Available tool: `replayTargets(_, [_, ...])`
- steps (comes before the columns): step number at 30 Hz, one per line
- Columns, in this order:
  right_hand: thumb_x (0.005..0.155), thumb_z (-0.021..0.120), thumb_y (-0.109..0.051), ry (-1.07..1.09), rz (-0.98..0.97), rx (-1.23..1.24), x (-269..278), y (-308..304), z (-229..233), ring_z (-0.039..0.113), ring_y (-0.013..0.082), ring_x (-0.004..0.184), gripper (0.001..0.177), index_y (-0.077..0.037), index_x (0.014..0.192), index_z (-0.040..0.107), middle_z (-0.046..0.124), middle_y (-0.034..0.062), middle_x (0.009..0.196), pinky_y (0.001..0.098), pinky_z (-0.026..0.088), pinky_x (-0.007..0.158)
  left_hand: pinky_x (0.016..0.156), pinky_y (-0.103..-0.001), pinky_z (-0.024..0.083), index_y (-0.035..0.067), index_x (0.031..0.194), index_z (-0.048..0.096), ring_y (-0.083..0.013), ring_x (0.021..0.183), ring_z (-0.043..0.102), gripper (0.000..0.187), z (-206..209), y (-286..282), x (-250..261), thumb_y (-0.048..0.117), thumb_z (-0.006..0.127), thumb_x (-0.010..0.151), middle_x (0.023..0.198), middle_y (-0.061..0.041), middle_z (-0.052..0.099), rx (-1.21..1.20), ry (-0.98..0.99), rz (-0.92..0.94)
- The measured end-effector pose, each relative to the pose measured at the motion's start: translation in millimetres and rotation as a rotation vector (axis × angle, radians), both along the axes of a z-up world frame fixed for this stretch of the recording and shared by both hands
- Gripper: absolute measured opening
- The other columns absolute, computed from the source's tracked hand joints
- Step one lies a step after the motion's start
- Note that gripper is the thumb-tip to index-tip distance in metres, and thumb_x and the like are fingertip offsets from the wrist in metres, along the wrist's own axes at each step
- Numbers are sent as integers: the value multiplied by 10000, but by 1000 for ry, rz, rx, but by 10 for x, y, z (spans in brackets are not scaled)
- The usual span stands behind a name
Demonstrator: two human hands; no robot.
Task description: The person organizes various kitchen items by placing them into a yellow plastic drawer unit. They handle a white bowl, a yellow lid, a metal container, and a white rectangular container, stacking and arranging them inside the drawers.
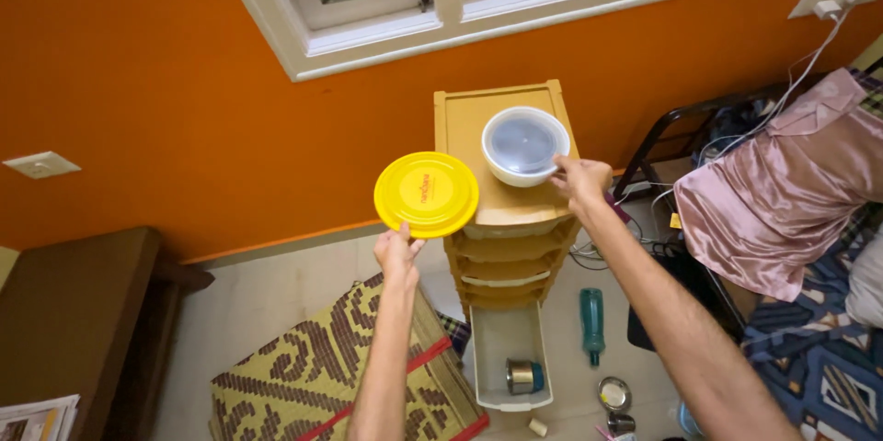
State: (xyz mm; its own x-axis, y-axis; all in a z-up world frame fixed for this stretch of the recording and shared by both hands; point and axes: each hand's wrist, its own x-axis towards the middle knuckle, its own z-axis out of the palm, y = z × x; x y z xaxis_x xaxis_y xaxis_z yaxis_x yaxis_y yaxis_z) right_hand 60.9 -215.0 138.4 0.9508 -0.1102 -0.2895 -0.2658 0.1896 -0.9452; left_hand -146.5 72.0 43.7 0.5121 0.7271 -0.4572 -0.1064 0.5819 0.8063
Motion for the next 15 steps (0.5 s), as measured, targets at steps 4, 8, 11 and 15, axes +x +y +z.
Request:
replayTargets(4, [822,797,18,82,-42,37,36,47,-372,748,289,808,243,92,930,593,692,196,968,375,649,696,757,-458,675,-12,920,525,-286,894,715,148,-74,99,-239,62,638,980,992,-162,661,-10,-27,23])
replayTargets(8, [790,821,-24,127,-23,83,30,38,-557,737,294,835,270,73,950,626,707,181,999,397,652,725,764,-444,657,0,948,537,-286,883,698,121,-65,58,-406,58,636,987,987,-169,659,-41,-22,6])
replayTargets(11, [846,861,-144,137,-21,-79,-202,-25,-459,718,247,848,315,59,966,652,694,158,991,355,657,700,779,-427,654,-24,985,564,-287,893,714,100,15,-58,-544,55,625,983,1002,-172,684,-53,-23,-23])
replayTargets(15, [923,812,-281,33,142,-100,-816,-4,-174,640,176,786,308,-8,1019,706,698,111,941,294,534,601,755,-411,651,-29,996,570,-260,884,717,93,140,-271,-757,44,617,964,1008,-155,684,-50,-86,-119])
